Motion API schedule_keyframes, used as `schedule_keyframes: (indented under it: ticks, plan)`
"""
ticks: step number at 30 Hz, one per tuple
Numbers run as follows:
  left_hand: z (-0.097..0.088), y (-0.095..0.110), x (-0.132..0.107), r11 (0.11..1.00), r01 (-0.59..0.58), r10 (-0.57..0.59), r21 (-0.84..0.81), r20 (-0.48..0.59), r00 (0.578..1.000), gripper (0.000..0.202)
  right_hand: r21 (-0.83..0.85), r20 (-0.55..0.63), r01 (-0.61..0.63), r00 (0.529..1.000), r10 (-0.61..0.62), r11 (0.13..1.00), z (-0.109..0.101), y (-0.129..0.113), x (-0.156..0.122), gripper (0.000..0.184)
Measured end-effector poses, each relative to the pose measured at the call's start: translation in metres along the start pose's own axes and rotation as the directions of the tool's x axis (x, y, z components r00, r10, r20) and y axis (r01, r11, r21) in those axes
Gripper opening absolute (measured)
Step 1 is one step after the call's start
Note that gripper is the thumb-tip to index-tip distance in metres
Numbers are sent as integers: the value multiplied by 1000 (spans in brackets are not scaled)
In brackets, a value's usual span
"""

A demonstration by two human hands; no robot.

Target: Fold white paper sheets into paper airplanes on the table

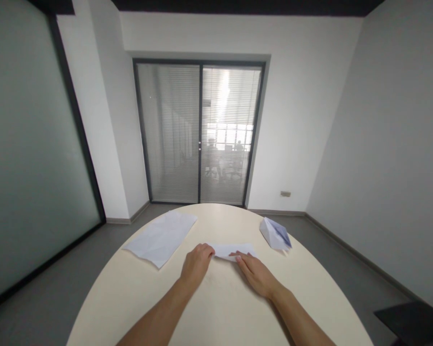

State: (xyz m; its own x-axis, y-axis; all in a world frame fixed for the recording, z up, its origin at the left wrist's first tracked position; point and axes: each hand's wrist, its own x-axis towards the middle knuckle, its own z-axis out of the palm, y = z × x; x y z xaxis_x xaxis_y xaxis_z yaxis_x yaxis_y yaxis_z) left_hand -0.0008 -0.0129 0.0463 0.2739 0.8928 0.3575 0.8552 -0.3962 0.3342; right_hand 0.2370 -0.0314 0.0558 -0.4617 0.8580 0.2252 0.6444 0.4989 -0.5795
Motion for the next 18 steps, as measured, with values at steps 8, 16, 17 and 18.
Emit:
schedule_keyframes:
  ticks: [8, 16, 17, 18]
  plan:
    - [-4, 4, 0, 998, 24, -25, 49, 18, 1000, 25, -16, 8, 47, 999, -47, 999, -3, -8, -1, 51]
    - [-3, 5, 1, 991, 22, -30, 128, 60, 998, 22, -25, 17, 95, 995, -95, 995, -7, -19, -1, 50]
    - [-2, 5, 1, 991, 25, -35, 134, 67, 997, 23, -21, 19, 96, 995, -95, 995, -7, -20, -1, 51]
    - [-1, 4, 2, 990, 29, -39, 135, 72, 997, 23, -18, 19, 95, 995, -94, 995, -7, -21, -1, 51]
